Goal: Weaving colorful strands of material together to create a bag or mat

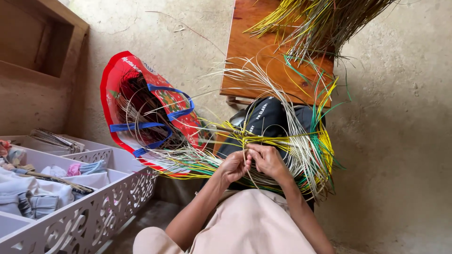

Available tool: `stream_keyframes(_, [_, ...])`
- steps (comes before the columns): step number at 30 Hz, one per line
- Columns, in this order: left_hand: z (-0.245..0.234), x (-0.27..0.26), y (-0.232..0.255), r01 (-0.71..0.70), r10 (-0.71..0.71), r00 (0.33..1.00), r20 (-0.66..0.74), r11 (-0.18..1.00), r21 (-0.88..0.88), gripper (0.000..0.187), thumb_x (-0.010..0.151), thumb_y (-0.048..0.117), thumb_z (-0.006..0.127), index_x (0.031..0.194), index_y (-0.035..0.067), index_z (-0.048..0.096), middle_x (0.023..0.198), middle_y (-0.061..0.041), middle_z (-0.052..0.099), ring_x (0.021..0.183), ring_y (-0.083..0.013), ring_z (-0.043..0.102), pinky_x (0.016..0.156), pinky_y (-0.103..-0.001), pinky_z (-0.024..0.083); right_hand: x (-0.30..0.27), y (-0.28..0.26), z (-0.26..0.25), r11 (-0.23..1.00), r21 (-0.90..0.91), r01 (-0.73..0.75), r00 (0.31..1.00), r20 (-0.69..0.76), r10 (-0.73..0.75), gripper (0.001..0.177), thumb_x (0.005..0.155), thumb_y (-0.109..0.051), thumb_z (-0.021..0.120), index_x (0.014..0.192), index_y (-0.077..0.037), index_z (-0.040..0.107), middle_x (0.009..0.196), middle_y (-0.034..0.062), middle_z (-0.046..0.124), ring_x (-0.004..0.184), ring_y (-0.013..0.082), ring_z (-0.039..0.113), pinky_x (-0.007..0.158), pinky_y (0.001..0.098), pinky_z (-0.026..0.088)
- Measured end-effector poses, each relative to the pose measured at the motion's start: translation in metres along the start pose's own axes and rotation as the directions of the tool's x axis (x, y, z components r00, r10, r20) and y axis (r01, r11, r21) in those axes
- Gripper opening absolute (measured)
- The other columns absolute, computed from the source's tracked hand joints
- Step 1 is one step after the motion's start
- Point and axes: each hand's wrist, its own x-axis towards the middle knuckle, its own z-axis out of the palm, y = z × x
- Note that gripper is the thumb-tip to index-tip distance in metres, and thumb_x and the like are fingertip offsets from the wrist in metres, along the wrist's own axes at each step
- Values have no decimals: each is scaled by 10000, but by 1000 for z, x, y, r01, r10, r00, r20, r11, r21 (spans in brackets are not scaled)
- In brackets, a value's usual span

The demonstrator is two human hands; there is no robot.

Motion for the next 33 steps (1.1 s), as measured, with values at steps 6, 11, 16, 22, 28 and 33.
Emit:
stream_keyframes(6, [54,-42,-3,-155,162,985,-65,983,99,200,986,138,636,1162,44,652,722,-33,643,538,-101,656,459,-217,573,7,2,-5,984,-178,0,998,-60,-11,95,888,-197,725,856,-202,814,589,29,710,523,158,585,519,307,453])
stream_keyframes(11, [97,-80,-15,-546,575,814,-88,807,225,421,899,13,640,1298,-31,512,829,-104,651,626,-114,638,540,-199,538,10,16,-20,976,-159,150,975,-140,-173,192,901,-272,759,755,-147,760,780,51,703,721,195,606,597,309,464])
stream_keyframes(16, [90,-60,-27,-666,776,625,-78,584,464,476,869,-34,706,1311,-122,553,805,-45,605,602,-21,571,493,-138,481,-24,-72,-16,901,71,429,903,-44,-427,260,945,-153,727,695,-87,703,812,70,722,798,225,670,717,301,522])
stream_keyframes(22, [79,-57,-20,-598,635,752,-176,770,222,202,1051,126,570,1138,-11,690,755,-50,684,559,-49,602,472,-155,491,-28,-91,-15,783,410,468,814,145,-563,205,991,-164,673,832,-64,755,860,79,719,810,208,671,769,334,541])
stream_keyframes(28, [56,-51,-17,-236,238,965,-114,971,29,139,1033,155,559,1030,58,660,776,-79,719,556,-107,647,463,-169,493,-3,9,-12,998,-61,-25,1000,13,25,235,1004,-212,624,1112,-58,765,587,116,721,401,176,618,412,292,503])
stream_keyframes(33, [46,-44,-17,-94,94,995,-36,995,20,83,1007,63,557,1008,23,630,761,-45,625,569,-81,581,409,-127,459,-8,9,-3,968,218,-123,987,132,95,370,1020,-97,505,1341,45,623,586,227,691,286,171,547,248,226,433])
